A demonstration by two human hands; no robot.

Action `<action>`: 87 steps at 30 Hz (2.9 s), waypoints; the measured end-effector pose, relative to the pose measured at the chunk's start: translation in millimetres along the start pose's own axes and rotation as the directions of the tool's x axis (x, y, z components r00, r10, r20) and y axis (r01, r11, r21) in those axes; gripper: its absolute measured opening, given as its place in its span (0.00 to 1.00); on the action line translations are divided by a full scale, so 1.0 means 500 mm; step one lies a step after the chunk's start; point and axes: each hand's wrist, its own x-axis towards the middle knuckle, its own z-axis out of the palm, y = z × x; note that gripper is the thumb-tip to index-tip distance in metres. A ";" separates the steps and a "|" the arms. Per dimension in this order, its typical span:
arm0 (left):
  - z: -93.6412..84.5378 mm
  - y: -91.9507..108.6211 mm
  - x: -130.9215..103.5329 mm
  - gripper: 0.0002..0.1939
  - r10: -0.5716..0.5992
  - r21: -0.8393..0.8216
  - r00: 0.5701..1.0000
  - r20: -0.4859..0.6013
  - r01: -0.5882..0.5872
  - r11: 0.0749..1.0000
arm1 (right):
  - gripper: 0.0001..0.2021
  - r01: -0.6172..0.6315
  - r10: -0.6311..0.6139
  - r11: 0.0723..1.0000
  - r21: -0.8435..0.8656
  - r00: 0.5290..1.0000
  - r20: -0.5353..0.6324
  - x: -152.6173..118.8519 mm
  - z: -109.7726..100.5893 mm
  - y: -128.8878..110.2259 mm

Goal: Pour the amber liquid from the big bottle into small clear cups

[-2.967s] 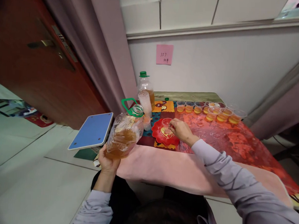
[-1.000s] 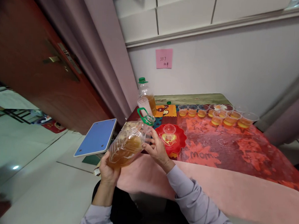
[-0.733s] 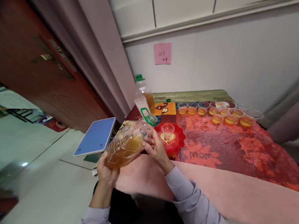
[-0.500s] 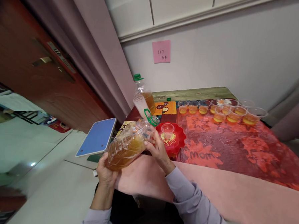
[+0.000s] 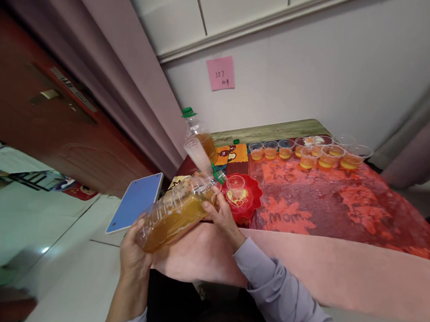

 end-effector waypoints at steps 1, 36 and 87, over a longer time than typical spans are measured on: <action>0.003 0.004 -0.002 0.24 -0.001 0.006 1.000 0.002 0.001 1.000 | 0.36 -0.006 0.006 1.000 -0.004 1.000 0.000 0.000 0.000 0.001; -0.005 -0.026 -0.003 0.30 0.407 0.032 0.906 0.116 -0.412 0.910 | 0.34 -0.030 0.029 0.973 0.229 1.000 0.006 0.019 -0.008 0.030; 0.041 0.031 -0.021 0.32 0.332 0.152 0.942 0.043 -0.334 0.930 | 0.24 -0.042 0.054 0.976 0.216 0.997 -0.048 0.009 0.007 0.002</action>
